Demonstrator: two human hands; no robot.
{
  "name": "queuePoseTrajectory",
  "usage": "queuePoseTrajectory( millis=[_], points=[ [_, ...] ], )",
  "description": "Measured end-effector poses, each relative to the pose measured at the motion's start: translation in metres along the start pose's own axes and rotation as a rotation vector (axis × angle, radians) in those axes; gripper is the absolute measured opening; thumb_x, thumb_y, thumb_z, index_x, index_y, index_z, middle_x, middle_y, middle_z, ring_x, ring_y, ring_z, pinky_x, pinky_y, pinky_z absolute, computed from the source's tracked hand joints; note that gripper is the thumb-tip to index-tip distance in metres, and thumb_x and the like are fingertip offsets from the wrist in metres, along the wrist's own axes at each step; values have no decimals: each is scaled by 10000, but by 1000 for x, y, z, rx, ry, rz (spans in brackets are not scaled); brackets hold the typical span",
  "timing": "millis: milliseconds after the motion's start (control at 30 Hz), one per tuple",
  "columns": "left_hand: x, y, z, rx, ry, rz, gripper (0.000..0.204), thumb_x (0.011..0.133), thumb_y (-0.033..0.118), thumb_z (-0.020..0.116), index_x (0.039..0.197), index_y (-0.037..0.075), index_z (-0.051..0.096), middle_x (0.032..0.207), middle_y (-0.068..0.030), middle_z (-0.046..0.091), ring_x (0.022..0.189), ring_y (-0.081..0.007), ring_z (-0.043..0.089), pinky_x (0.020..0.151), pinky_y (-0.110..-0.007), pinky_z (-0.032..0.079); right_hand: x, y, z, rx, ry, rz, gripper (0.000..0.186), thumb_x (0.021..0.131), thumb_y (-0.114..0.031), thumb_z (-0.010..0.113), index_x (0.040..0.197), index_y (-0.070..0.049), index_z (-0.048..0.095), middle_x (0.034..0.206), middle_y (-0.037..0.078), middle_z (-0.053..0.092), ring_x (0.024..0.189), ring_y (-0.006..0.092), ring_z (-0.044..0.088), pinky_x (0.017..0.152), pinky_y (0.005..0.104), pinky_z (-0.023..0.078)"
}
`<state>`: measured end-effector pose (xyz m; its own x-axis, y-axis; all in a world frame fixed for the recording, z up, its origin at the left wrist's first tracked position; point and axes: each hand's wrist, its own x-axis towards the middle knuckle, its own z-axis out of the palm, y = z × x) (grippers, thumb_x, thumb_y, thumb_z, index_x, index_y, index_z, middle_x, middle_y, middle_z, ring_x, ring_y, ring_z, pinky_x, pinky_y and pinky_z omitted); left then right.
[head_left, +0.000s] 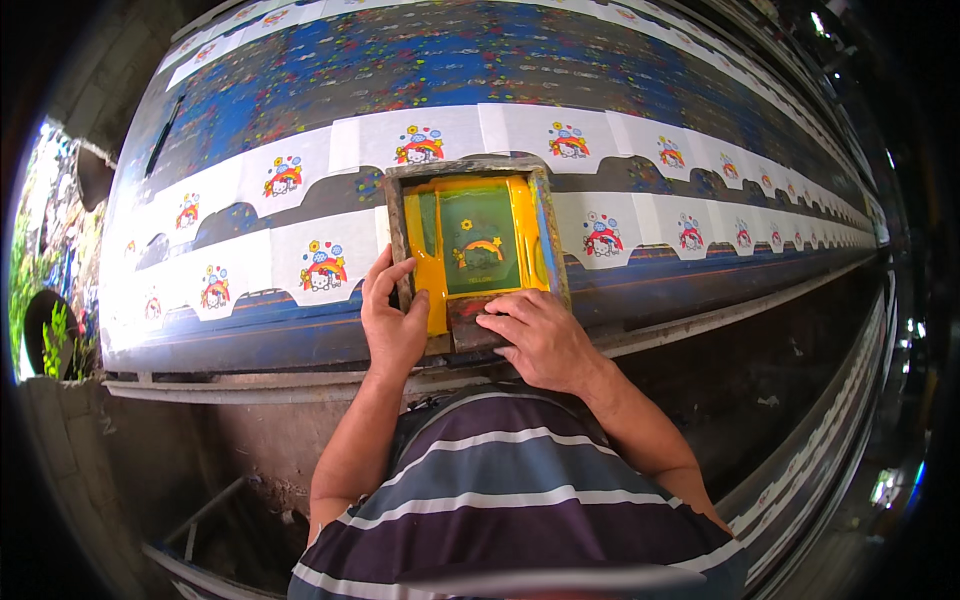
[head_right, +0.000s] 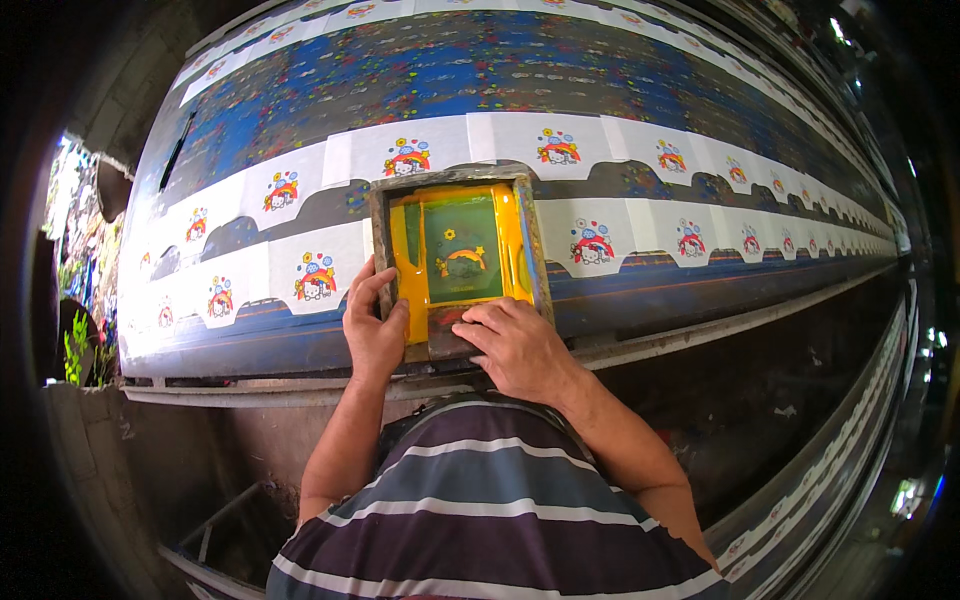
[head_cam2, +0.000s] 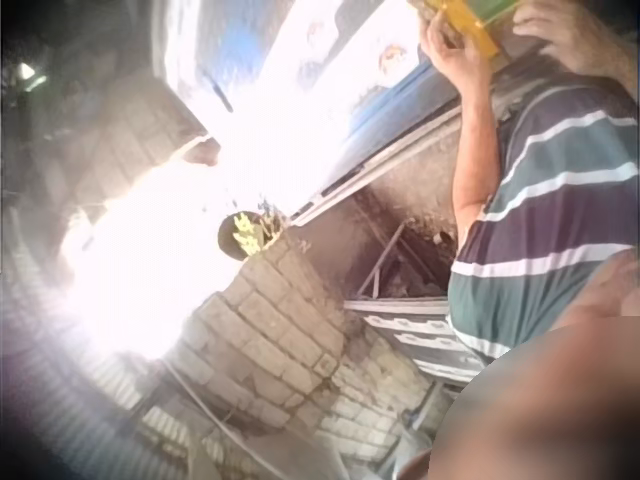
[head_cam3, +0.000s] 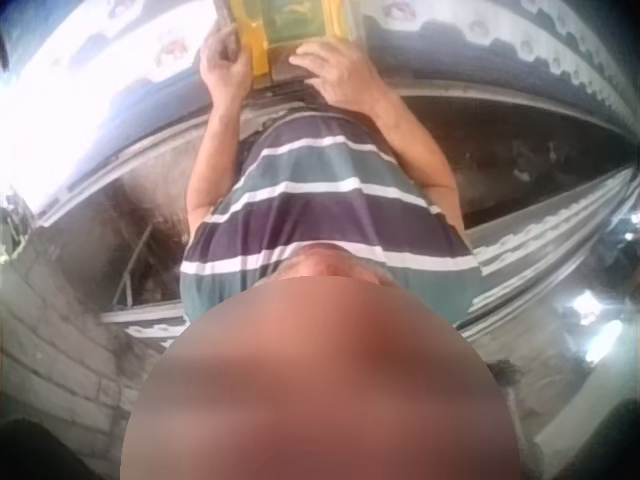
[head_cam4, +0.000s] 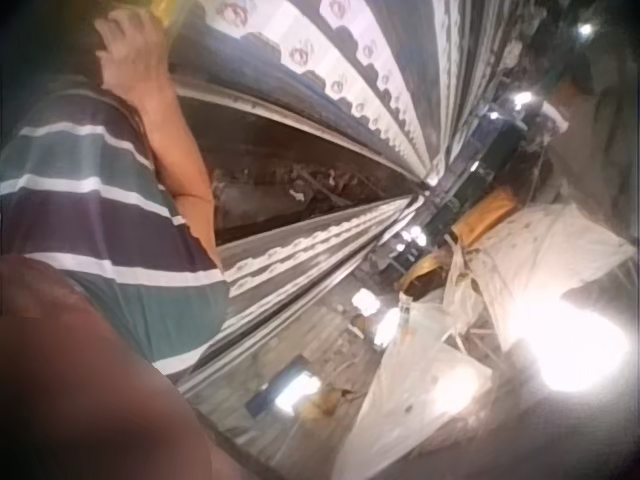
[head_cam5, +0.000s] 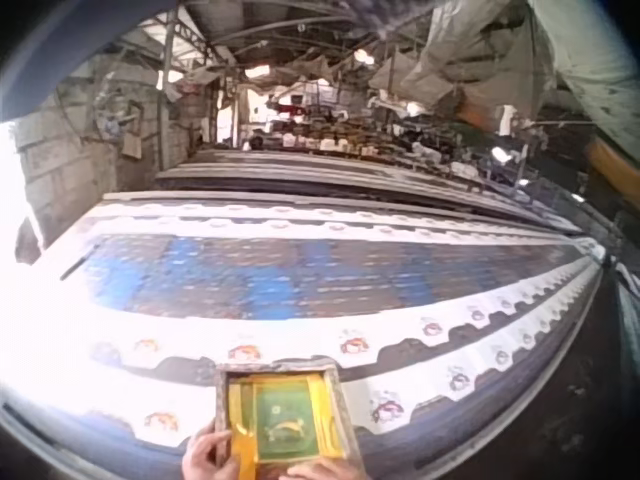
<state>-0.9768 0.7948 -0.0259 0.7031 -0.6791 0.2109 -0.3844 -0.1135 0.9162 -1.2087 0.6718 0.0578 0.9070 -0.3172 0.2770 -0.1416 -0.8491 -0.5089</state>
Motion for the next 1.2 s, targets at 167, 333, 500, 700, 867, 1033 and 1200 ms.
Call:
queuePoseTrajectory(
  millis=[167, 333, 500, 700, 867, 1033, 1200],
  points=[
    [3, 3, -2, 23, -35, 20, 509, 829, -153, 728, 1278, 75, 803, 1663, -226, 618, 1572, -396, 574, 1265, -467, 486, -24, 4, -1, 35, 271, 94, 403, 922, -76, 874, 1315, -60, 785, 1407, 135, 730, 1340, 385, 683, 1158, 513, 552],
    [7, 13, 1, -158, -9, -13, 429, 845, -176, 704, 1192, 55, 803, 1668, -223, 611, 1552, -359, 606, 1237, -432, 507, -55, 21, 0, 146, 477, 365, 371, 962, -56, 841, 1326, -37, 773, 1417, 175, 728, 1339, 391, 695, 1161, 491, 563],
    [3, 32, 24, -247, -47, -8, 413, 888, -191, 691, 1229, 27, 774, 1725, -244, 529, 1571, -339, 594, 1243, -422, 509, -85, 43, -7, 301, 513, 418, 371, 995, -29, 812, 1363, -27, 764, 1436, 182, 733, 1336, 374, 709, 1169, 463, 557],
    [-9, 49, 100, -219, -41, 58, 394, 865, -168, 706, 1192, 42, 772, 1704, -261, 563, 1602, -376, 558, 1279, -458, 469, -125, 90, -50, 234, 525, 386, 371, 972, -14, 811, 1342, -19, 774, 1417, 178, 747, 1306, 381, 708, 1149, 464, 554],
    [-26, 62, 162, -147, -31, 84, 366, 850, -157, 721, 1152, 42, 774, 1693, -257, 589, 1599, -385, 557, 1293, -459, 442, -165, 130, -87, 244, 522, 396, 362, 967, -10, 806, 1329, -10, 780, 1404, 175, 758, 1299, 384, 706, 1148, 470, 549],
    [-33, 69, 192, -275, -44, -6, 385, 845, -178, 729, 1158, 43, 768, 1712, -247, 577, 1608, -341, 556, 1278, -428, 463, -186, 159, -109, 276, 489, 362, 354, 971, -14, 804, 1325, -6, 779, 1406, 178, 755, 1304, 387, 707, 1147, 475, 552],
    [-35, 68, 197, -341, -34, -104, 407, 838, -214, 719, 1161, 31, 753, 1744, -245, 549, 1593, -324, 571, 1269, -417, 480, -191, 170, -121, 294, 461, 324, 344, 964, -17, 813, 1306, -8, 778, 1393, 180, 751, 1312, 404, 705, 1147, 491, 556]
  ],
)
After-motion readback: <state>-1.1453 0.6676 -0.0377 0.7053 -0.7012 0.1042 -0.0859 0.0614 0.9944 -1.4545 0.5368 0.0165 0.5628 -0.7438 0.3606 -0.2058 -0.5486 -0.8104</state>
